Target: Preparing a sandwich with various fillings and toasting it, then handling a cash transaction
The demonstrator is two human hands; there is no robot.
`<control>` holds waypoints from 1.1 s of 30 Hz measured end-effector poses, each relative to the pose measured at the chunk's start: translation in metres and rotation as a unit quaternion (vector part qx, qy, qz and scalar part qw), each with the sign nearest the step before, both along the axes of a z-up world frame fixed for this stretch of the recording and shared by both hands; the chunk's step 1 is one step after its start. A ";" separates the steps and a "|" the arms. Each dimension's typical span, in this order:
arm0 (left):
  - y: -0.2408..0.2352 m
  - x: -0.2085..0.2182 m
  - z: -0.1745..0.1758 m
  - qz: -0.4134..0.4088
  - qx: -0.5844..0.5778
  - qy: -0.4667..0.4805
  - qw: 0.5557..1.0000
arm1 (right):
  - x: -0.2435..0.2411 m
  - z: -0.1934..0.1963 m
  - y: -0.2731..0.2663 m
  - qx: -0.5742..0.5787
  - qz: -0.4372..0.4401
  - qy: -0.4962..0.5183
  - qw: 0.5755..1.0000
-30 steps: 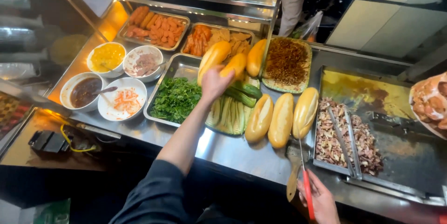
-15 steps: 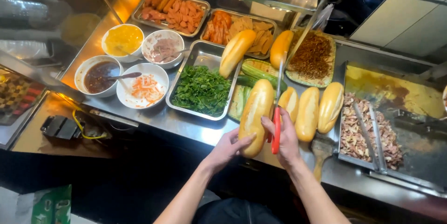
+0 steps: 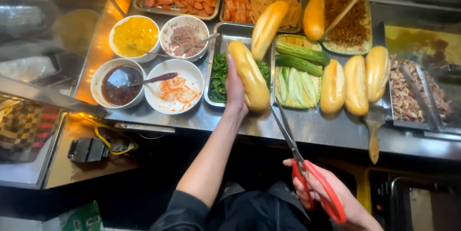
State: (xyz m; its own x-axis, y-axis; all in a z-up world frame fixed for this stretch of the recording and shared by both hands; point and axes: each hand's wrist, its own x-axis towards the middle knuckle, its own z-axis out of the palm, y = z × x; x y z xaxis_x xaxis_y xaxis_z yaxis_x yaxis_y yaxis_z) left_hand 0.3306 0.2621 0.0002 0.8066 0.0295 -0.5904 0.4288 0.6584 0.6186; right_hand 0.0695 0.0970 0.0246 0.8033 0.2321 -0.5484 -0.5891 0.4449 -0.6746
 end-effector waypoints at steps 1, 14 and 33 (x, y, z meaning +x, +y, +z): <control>-0.004 0.005 0.000 -0.012 -0.003 0.004 1.000 | -0.003 0.005 0.004 -0.003 -0.012 0.004 1.000; -0.043 -0.016 0.026 -0.044 0.065 0.014 0.997 | -0.019 0.042 0.013 -0.064 -0.030 0.044 0.997; -0.055 -0.060 0.035 -0.036 0.067 0.068 0.995 | 0.016 0.001 0.009 -0.190 -0.047 -0.056 0.979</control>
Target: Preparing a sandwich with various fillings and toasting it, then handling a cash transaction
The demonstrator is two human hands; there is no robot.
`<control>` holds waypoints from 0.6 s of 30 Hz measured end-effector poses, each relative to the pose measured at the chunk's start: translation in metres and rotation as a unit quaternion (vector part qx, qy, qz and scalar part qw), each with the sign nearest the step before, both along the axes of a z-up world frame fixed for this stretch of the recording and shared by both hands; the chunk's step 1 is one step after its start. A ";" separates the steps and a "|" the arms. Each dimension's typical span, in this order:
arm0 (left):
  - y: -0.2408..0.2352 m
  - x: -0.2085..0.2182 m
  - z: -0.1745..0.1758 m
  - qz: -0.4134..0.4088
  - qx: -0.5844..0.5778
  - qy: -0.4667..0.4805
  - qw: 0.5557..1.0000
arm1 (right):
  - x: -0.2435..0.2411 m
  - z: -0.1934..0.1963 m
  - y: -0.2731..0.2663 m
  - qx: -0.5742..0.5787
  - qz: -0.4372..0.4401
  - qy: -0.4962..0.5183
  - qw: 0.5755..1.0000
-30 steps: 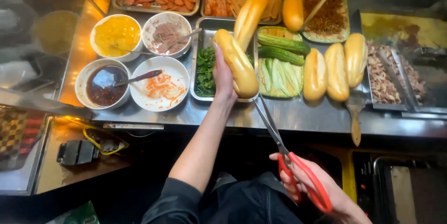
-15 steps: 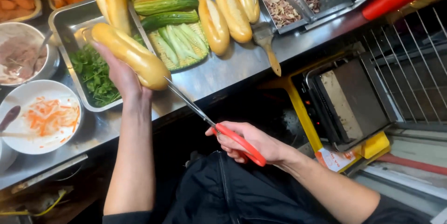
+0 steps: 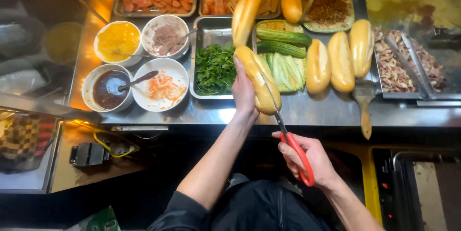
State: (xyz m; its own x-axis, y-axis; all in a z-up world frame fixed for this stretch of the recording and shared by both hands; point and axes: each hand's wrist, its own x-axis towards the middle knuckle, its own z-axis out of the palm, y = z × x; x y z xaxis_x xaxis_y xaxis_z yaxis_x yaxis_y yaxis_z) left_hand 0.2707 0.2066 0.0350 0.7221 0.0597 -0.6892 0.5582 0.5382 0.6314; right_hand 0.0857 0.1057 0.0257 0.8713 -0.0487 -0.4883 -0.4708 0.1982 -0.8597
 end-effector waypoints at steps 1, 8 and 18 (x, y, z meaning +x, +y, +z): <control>0.007 0.002 0.007 0.007 -0.001 -0.005 1.000 | 0.000 0.004 0.005 -0.001 0.007 -0.005 1.000; 0.037 -0.004 0.021 -0.110 0.127 -0.050 0.985 | 0.025 0.018 0.009 0.138 0.050 0.031 0.989; 0.072 -0.011 -0.004 -0.144 0.194 -0.193 0.951 | 0.041 0.009 0.057 0.060 -0.002 -0.023 0.998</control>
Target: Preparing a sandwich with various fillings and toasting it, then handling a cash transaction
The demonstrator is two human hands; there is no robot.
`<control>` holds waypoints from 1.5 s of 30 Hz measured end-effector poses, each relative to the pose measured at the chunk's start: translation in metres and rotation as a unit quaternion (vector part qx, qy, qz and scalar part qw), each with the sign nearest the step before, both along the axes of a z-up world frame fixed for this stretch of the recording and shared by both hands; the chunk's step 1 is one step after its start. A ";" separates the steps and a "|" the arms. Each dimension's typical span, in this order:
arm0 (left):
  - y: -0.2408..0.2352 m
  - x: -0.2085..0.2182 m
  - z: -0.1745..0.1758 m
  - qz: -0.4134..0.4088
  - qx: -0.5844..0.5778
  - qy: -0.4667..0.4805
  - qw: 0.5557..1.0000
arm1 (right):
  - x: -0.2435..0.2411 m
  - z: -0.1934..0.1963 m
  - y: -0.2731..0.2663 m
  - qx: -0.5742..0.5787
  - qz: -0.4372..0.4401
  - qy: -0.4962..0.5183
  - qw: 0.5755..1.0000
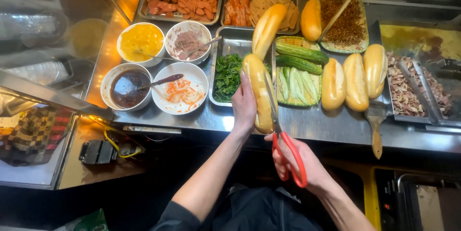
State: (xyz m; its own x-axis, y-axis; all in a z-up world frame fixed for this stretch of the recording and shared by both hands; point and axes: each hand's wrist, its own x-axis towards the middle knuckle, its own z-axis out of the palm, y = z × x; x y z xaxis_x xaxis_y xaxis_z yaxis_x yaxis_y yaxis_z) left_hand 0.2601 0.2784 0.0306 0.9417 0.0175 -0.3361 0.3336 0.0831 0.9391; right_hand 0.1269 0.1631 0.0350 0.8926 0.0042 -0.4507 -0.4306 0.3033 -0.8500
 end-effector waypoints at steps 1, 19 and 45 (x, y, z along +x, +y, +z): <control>0.006 0.002 0.000 -0.003 0.000 -0.001 1.000 | -0.001 0.002 -0.001 0.000 -0.003 -0.001 1.000; 0.020 0.028 -0.100 0.008 -0.137 0.021 0.990 | -0.063 -0.057 -0.098 -0.347 -0.041 0.162 0.923; 0.008 -0.083 0.001 -0.218 0.391 -0.080 0.891 | 0.088 -0.063 -0.072 0.018 0.234 -0.129 0.963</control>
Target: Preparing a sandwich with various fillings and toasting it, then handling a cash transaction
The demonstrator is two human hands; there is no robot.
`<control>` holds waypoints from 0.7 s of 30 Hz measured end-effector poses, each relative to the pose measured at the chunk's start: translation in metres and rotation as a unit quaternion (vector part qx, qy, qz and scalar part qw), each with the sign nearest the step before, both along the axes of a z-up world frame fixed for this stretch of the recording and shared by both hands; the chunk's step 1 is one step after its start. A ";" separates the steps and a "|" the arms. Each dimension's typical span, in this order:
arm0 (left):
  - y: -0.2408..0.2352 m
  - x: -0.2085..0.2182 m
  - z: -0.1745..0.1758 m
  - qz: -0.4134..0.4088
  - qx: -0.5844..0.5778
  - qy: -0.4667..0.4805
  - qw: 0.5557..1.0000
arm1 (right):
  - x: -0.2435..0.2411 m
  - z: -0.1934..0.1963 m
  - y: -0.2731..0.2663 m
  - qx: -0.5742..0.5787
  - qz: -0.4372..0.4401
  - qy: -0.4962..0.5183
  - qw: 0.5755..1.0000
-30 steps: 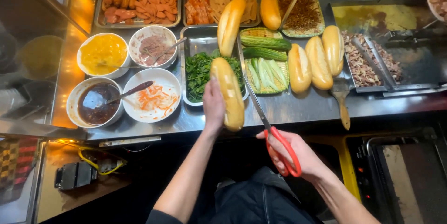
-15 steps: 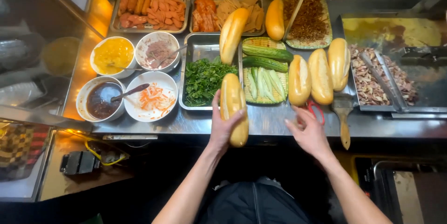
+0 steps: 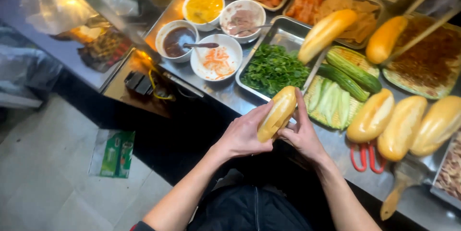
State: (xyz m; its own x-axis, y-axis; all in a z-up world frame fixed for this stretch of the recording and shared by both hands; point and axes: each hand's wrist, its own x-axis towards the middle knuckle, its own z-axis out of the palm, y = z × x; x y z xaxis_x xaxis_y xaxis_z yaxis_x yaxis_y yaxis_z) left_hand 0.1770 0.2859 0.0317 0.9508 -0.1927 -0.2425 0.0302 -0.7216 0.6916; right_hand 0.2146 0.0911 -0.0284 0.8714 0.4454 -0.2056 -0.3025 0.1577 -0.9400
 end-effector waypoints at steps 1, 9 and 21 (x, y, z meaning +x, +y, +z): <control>0.003 -0.004 0.001 0.016 0.003 0.000 1.000 | 0.002 -0.001 0.010 0.003 0.016 0.000 1.000; 0.019 -0.016 0.012 0.136 0.009 -0.019 0.990 | 0.016 0.046 0.067 -0.162 0.031 -0.083 0.983; 0.096 0.029 0.019 0.140 -0.048 -0.137 0.980 | 0.048 0.082 0.152 -0.235 -0.032 -0.158 0.958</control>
State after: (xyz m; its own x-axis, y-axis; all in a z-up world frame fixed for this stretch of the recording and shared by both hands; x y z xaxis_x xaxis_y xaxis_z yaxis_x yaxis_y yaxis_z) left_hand 0.2056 0.3819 0.0503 0.9966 0.0750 0.0350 0.0215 -0.6435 0.7652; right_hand 0.2623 0.2428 0.0540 0.9457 0.3118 -0.0919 0.0054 -0.2977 -0.9547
